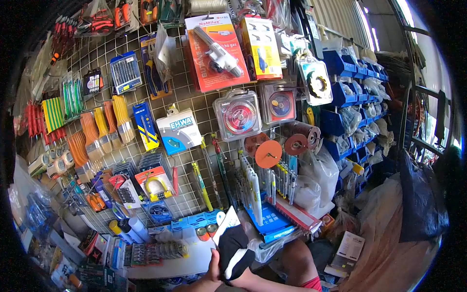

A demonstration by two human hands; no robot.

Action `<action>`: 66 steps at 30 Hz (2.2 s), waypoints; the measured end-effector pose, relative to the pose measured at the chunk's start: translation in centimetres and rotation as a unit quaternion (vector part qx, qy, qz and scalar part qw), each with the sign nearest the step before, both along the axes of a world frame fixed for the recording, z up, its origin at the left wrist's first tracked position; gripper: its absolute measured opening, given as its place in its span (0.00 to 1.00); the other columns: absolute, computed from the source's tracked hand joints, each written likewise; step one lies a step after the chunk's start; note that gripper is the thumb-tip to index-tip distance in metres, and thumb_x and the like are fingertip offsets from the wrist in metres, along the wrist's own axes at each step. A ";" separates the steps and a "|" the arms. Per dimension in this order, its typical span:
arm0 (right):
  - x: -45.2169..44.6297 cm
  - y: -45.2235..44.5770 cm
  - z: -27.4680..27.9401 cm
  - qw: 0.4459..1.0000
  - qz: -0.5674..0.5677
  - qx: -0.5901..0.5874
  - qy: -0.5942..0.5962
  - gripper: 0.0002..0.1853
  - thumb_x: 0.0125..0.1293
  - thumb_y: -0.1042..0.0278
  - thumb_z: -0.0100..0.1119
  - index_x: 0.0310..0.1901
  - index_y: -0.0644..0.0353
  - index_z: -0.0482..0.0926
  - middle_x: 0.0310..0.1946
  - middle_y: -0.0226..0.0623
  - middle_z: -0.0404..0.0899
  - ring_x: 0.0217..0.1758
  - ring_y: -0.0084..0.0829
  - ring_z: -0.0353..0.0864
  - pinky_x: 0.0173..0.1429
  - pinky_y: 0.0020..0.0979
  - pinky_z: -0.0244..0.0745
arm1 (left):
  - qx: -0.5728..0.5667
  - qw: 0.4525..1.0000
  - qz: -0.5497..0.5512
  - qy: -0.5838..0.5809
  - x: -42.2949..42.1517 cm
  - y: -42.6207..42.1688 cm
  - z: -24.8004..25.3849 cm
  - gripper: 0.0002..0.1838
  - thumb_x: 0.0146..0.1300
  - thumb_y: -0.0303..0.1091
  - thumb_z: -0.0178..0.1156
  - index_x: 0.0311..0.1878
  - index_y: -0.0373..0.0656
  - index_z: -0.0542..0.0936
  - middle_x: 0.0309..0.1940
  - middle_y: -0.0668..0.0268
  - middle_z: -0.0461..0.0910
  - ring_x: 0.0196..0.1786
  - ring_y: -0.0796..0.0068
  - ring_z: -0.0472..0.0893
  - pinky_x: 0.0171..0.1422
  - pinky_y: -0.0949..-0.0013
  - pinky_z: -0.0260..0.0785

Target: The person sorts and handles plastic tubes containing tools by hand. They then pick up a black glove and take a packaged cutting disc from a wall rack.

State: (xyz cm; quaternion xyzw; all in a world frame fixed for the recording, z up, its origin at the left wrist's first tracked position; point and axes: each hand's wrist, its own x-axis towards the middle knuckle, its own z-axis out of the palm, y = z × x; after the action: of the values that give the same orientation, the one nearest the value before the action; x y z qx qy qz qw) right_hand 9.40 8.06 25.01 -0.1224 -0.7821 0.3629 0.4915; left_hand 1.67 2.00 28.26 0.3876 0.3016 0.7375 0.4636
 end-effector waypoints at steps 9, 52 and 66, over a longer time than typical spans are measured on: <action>1.2 7.8 -1.1 0.985 -0.094 -0.115 0.089 0.26 0.65 0.65 0.58 0.63 0.66 0.71 0.60 0.50 0.72 0.66 0.50 0.68 0.72 0.42 0.61 | -0.090 0.993 -0.021 0.069 3.2 -1.1 -3.0 0.29 0.79 0.41 0.47 0.76 0.35 0.59 0.69 0.56 0.67 0.73 0.65 0.64 0.79 0.61 0.50; -1.3 1.5 -8.1 0.969 0.090 -0.215 0.082 0.43 0.63 0.54 0.63 0.75 0.61 0.53 0.72 0.48 0.60 0.77 0.42 0.57 0.80 0.45 0.47 | 0.014 0.981 -0.086 0.176 1.4 -2.1 2.1 0.56 0.56 0.49 0.66 0.81 0.39 0.45 0.81 0.52 0.42 0.82 0.55 0.43 0.82 0.53 0.36; -0.1 -2.3 0.8 0.998 0.008 -0.045 -0.042 0.40 0.59 0.63 0.63 0.72 0.60 0.60 0.71 0.50 0.61 0.76 0.51 0.60 0.78 0.48 0.51 | 0.008 0.985 0.068 0.161 -0.4 -1.3 0.9 0.54 0.59 0.70 0.58 0.77 0.40 0.57 0.79 0.47 0.49 0.80 0.47 0.49 0.80 0.47 0.41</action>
State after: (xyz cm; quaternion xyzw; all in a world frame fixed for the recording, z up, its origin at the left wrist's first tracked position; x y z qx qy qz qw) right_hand 9.25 5.80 25.80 -0.1529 -0.7858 0.3965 0.4494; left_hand 1.31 0.73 29.15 0.4837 0.3922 0.6973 0.3550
